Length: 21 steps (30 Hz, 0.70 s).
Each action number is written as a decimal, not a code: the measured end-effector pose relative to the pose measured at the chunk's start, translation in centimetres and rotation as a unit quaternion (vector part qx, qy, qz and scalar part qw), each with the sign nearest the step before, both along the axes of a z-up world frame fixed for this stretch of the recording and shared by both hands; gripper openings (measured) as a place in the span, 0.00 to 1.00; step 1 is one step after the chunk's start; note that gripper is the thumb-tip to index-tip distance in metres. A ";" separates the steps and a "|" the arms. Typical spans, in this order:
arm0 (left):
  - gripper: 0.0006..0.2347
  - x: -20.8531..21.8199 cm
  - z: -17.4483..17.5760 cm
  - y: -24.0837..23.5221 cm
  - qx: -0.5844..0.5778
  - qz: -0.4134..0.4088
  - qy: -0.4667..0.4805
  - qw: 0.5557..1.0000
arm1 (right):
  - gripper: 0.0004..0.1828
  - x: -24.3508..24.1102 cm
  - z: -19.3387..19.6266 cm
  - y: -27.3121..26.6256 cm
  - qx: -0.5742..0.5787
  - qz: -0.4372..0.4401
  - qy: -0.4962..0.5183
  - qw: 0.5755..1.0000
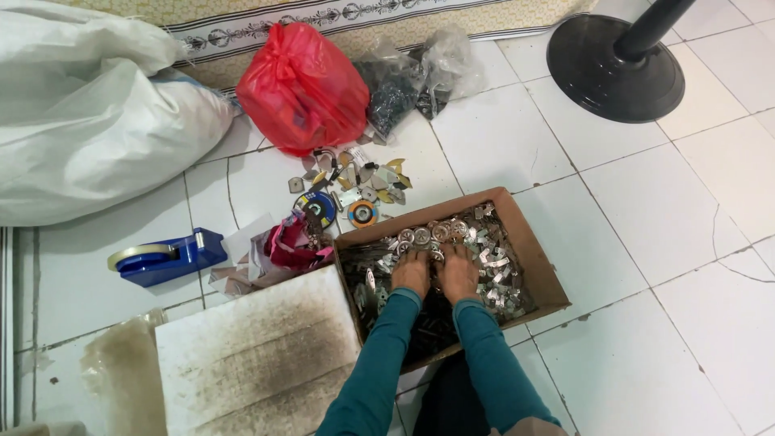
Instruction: Sorting and packaging small metal medals into plastic bags.
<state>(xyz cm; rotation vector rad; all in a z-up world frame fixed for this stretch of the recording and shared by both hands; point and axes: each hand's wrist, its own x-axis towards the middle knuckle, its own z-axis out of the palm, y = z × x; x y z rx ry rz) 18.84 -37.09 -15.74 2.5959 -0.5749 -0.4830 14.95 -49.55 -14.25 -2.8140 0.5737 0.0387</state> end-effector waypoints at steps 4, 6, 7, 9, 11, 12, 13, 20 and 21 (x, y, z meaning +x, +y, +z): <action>0.15 0.2 1.1 -0.4 0.004 0.011 -0.005 1.000 | 0.21 0.1 1.0 0.7 -0.029 0.008 -0.023 0.999; 0.16 0.3 1.2 -0.5 0.007 0.006 -0.004 1.000 | 0.17 0.1 0.8 0.8 -0.055 0.011 -0.047 0.997; 0.16 0.3 0.9 -0.6 0.008 0.007 -0.003 1.000 | 0.17 0.2 0.3 0.5 -0.055 0.012 -0.046 0.997; 0.16 0.6 0.5 -0.5 0.022 -0.001 0.003 1.000 | 0.12 0.3 -0.5 0.1 -0.018 0.003 -0.057 0.998; 0.14 0.6 0.0 -0.5 -0.010 0.019 0.004 1.000 | 0.09 0.2 0.1 0.2 0.040 -0.017 -0.072 0.997; 0.13 0.5 -0.3 -0.4 -0.042 0.036 0.006 0.998 | 0.06 0.0 0.4 0.3 0.098 -0.038 -0.085 0.991; 0.13 0.4 0.4 -0.1 -0.041 0.037 0.006 0.998 | 0.06 -0.2 0.4 0.4 0.098 -0.037 -0.085 0.991; 0.06 -0.5 5.5 5.7 -0.244 0.157 0.071 0.954 | 0.09 -1.6 6.3 4.7 0.349 -0.027 -0.207 0.914; 0.06 -0.6 5.6 6.7 -0.282 0.184 0.083 0.938 | 0.08 -1.8 7.4 5.9 0.393 -0.024 -0.213 0.894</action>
